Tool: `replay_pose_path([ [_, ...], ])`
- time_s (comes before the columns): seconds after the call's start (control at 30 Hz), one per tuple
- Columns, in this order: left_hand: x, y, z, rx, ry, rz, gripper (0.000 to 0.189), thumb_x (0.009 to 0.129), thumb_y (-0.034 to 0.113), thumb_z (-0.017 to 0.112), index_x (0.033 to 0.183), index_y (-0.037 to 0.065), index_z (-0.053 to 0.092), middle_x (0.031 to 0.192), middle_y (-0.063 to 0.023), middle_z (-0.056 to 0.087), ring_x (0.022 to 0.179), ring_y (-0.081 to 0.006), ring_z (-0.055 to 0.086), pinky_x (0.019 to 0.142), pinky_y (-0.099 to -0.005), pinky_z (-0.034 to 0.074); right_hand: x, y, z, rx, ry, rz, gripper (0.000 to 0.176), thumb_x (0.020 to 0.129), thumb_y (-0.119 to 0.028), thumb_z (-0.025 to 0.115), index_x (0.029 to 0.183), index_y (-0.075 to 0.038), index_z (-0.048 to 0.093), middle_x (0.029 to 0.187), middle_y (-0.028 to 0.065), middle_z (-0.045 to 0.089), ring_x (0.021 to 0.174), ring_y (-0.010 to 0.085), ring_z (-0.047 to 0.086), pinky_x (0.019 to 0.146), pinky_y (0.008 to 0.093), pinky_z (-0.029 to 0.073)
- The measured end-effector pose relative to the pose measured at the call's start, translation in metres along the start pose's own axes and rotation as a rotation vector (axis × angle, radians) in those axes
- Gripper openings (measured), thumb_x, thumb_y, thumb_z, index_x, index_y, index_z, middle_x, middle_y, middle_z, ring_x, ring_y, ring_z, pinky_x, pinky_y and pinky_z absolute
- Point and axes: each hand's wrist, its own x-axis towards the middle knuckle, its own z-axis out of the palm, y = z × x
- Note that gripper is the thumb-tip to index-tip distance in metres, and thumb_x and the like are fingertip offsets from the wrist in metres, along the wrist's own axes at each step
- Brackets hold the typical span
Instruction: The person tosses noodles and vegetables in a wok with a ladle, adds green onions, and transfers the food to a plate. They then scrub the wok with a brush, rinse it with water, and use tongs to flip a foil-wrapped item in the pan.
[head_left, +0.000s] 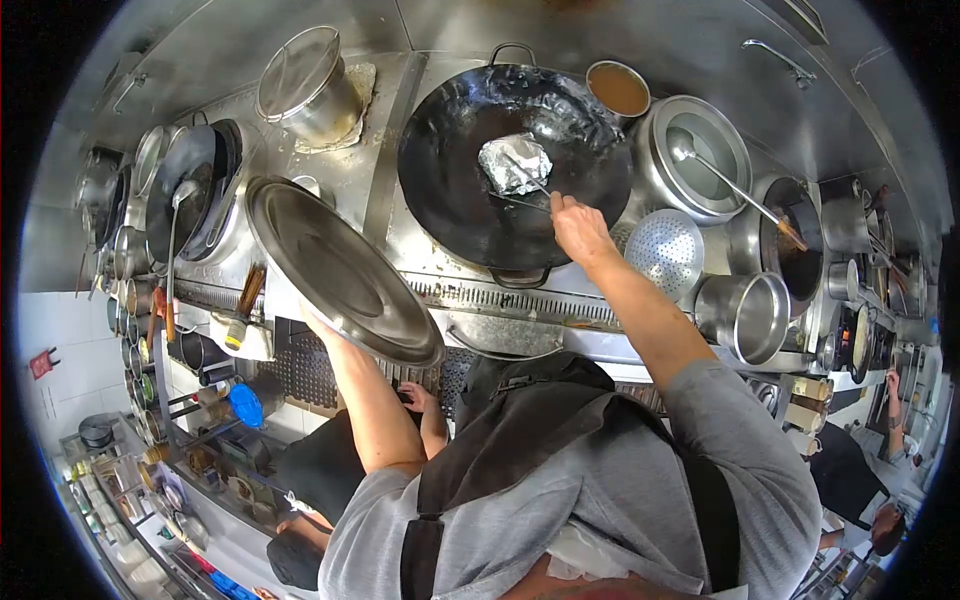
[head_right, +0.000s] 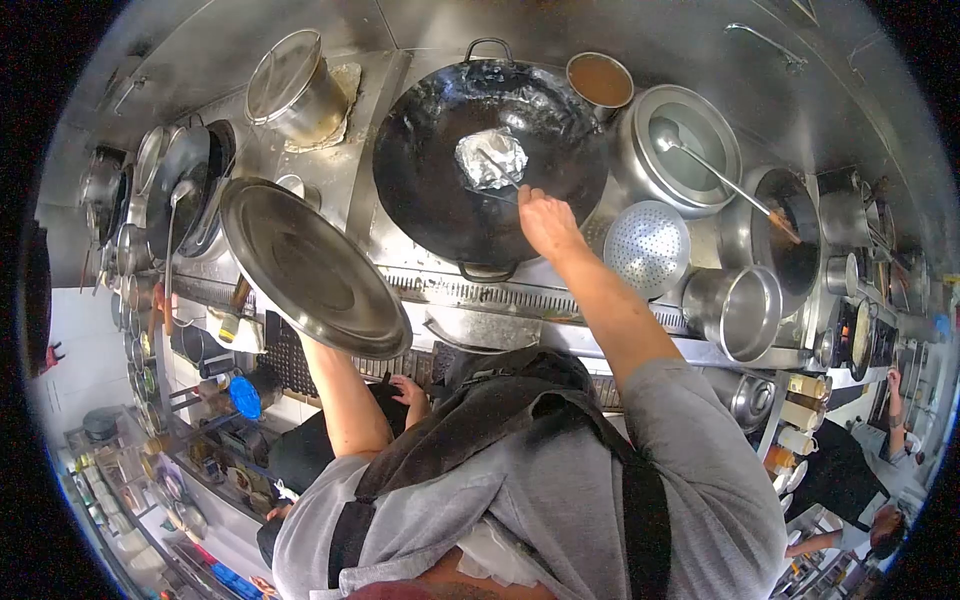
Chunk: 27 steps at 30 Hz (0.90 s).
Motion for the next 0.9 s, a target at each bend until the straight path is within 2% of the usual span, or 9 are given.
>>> replay_pose_path([
  [0.1,0.017,0.004,-0.023,0.053,-0.025,0.007,0.045,0.086,0.025,0.055,0.123,-0.001,0.051,0.114,-0.0174,0.059,0.099,-0.0315,0.06,0.088,-0.0411,0.05,0.0,0.007,0.002,-0.035,0.063,-0.004,0.016,0.082,-0.005,0.045,0.094,0.001,0.052,0.079,0.018,0.062,0.074,0.034,0.065,0.064,0.0424,0.053],
  [0.23,0.034,0.006,-0.047,0.136,-0.064,0.021,0.045,0.086,0.024,0.056,0.122,-0.001,0.051,0.113,-0.0184,0.059,0.098,-0.0313,0.06,0.086,-0.0411,0.051,-0.006,0.0,0.0,-0.022,0.069,0.038,0.016,0.081,-0.005,0.045,0.094,0.0,0.053,0.079,0.018,0.062,0.074,0.0342,0.064,0.064,0.0424,0.053],
  [0.33,0.039,0.008,-0.045,0.13,-0.09,-0.003,0.027,0.088,0.017,0.056,0.109,0.0,0.057,0.1,-0.0139,0.064,0.087,-0.0254,0.064,0.078,-0.0376,0.053,-0.007,-0.002,0.008,-0.005,0.093,0.082,0.016,0.08,-0.004,0.046,0.093,0.0,0.053,0.079,0.0176,0.061,0.074,0.0345,0.064,0.064,0.043,0.053],
  [0.37,0.034,0.009,-0.033,0.159,-0.043,0.022,0.018,0.089,0.016,0.054,0.099,0.001,0.058,0.095,-0.0117,0.065,0.084,-0.0228,0.064,0.076,-0.0357,0.053,-0.005,0.0,0.009,-0.013,0.096,0.065,0.016,0.08,-0.004,0.046,0.093,0.0,0.054,0.08,0.0173,0.062,0.074,0.0347,0.064,0.064,0.0437,0.052],
  [0.47,0.037,0.01,-0.03,0.189,-0.057,0.01,0.013,0.09,0.015,0.053,0.091,0.003,0.058,0.089,-0.0102,0.064,0.08,-0.0207,0.064,0.073,-0.0335,0.053,0.0,0.009,0.007,-0.015,0.118,0.043,0.015,0.081,-0.008,0.05,0.094,-0.003,0.055,0.079,0.0163,0.062,0.072,0.0357,0.063,0.063,0.0454,0.051],
  [0.63,0.035,0.009,-0.023,0.189,-0.071,0.03,0.012,0.09,0.014,0.053,0.084,0.004,0.057,0.083,-0.008,0.064,0.075,-0.018,0.063,0.068,-0.0312,0.053,0.002,0.015,-0.011,0.023,0.136,0.09,0.015,0.083,-0.013,0.055,0.096,-0.007,0.058,0.078,0.0158,0.062,0.071,0.0377,0.062,0.063,0.0479,0.05],
  [0.77,0.033,0.012,-0.019,0.225,-0.104,0.04,0.013,0.09,0.015,0.054,0.083,0.005,0.057,0.08,-0.0067,0.063,0.072,-0.0173,0.062,0.066,-0.0305,0.052,0.005,0.018,-0.028,0.027,0.121,0.09,0.018,0.082,-0.015,0.056,0.099,-0.008,0.06,0.081,0.0166,0.064,0.073,0.0379,0.062,0.064,0.0476,0.05],
  [0.9,0.032,0.013,-0.021,0.274,-0.073,0.086,0.013,0.089,0.016,0.056,0.081,0.006,0.057,0.079,-0.0057,0.063,0.07,-0.0161,0.062,0.065,-0.0293,0.052,0.008,0.021,-0.042,0.007,0.127,0.117,0.014,0.083,-0.015,0.056,0.094,-0.007,0.06,0.08,0.0155,0.064,0.076,0.0359,0.063,0.067,0.0454,0.051],
])
